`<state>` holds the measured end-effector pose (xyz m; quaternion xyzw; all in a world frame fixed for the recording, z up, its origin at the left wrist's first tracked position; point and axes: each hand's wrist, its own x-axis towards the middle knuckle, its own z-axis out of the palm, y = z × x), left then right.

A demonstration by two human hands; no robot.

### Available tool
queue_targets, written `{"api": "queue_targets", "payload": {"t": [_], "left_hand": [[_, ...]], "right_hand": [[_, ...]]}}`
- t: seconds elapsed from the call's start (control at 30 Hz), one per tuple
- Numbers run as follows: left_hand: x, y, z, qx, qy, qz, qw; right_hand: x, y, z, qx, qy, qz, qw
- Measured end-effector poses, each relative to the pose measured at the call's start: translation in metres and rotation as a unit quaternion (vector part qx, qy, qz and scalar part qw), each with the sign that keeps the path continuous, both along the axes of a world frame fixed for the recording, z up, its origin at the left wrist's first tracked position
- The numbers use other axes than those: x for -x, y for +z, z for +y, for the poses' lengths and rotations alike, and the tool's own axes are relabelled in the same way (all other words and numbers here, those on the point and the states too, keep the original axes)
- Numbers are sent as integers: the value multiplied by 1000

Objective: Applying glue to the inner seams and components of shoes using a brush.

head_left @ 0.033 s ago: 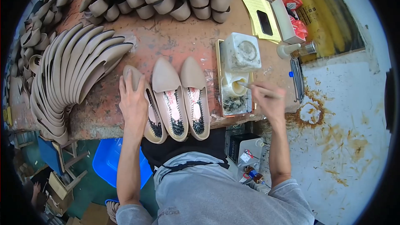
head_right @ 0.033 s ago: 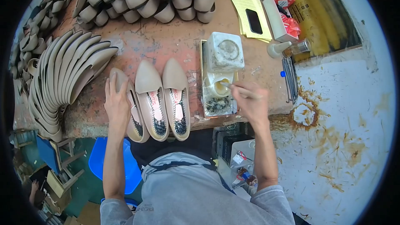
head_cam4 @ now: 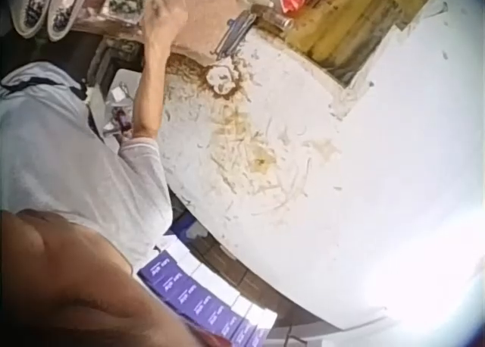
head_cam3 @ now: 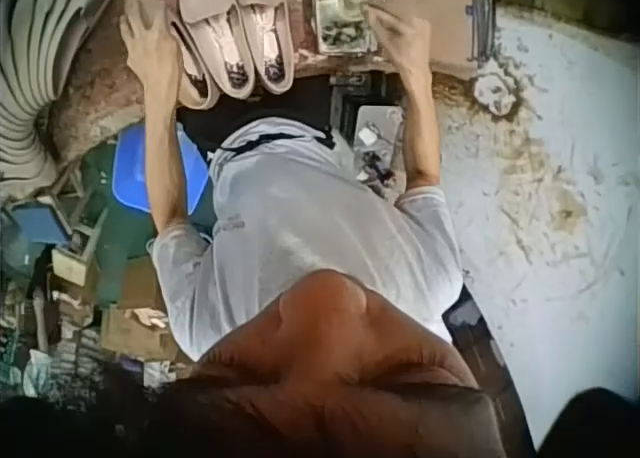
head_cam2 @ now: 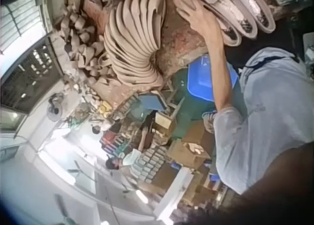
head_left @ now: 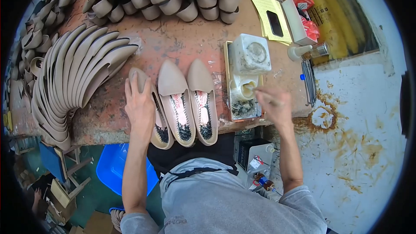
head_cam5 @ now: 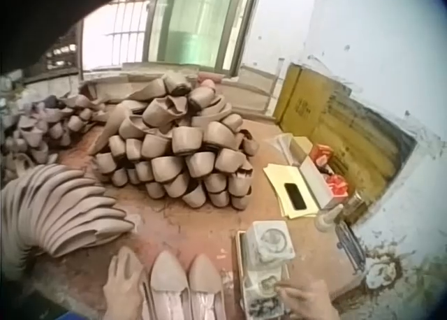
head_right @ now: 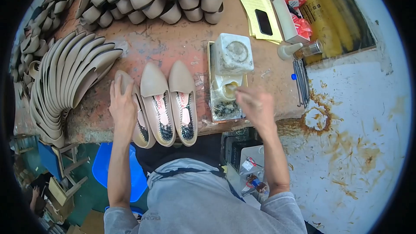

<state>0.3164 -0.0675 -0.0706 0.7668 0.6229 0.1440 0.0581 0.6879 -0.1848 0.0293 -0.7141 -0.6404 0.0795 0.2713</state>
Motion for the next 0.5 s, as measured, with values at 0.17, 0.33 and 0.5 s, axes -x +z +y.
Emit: {"api": "queue_targets", "payload": {"t": [0.17, 0.33, 0.5], "left_hand": [[-35, 6, -9, -13, -5, -14, 1000], [-16, 1, -10, -34, -37, -107, 993], [15, 20, -16, -37, -65, -219, 973]], "right_hand": [[19, 27, -12, -30, -43, -50, 997], [20, 25, -20, -43, 39, -94, 994], [28, 35, -18, -67, 51, -164, 983]]}}
